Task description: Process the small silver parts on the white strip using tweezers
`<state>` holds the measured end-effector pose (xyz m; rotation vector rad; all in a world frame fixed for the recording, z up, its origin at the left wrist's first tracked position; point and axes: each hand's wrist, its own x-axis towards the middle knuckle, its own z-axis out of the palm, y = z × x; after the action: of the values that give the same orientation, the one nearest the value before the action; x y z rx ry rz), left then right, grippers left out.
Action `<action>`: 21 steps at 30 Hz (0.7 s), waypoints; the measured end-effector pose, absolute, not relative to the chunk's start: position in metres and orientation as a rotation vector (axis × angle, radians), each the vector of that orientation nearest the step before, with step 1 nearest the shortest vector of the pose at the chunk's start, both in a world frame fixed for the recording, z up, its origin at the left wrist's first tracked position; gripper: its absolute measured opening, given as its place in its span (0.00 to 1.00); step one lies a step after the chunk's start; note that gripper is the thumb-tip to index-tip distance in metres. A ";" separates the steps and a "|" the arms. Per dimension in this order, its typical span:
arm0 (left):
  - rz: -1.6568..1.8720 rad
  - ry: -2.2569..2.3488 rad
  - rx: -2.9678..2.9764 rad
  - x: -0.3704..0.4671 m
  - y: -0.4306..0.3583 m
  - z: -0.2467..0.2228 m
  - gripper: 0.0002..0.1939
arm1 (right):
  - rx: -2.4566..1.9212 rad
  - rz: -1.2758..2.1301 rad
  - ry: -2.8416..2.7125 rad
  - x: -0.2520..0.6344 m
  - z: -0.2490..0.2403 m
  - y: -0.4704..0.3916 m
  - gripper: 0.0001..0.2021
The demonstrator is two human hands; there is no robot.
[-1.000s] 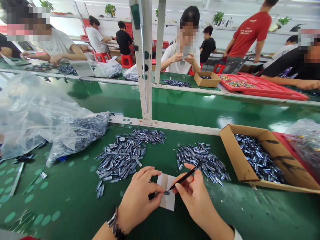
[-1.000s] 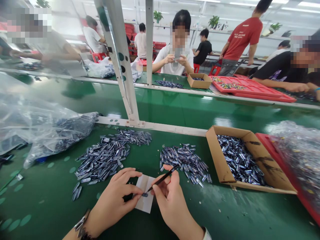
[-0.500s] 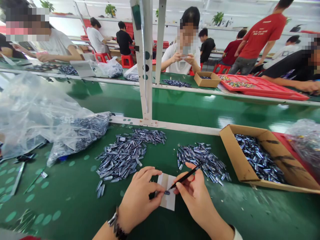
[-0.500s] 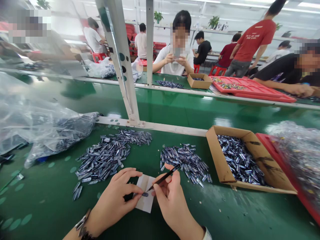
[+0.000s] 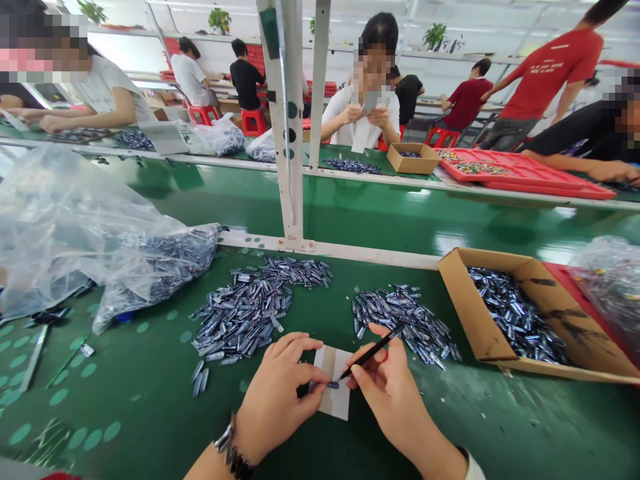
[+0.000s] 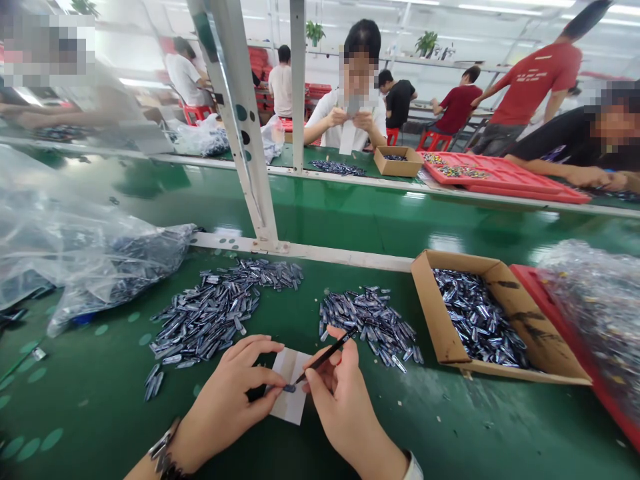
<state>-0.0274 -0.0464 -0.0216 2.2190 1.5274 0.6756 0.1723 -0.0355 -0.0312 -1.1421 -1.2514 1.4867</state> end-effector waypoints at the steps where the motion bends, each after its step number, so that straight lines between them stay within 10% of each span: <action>1: 0.675 1.527 2.223 -0.028 -0.046 -0.022 0.15 | -1.142 1.490 -1.248 0.172 -0.031 -0.036 0.26; 21: 0.662 1.519 2.206 -0.028 -0.046 -0.021 0.15 | -1.169 1.425 -1.187 0.169 -0.033 -0.034 0.28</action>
<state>-0.0279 -0.0458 -0.0210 2.2058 1.5188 0.6617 0.1693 -0.0344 -0.0326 -1.1690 -1.1869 1.4249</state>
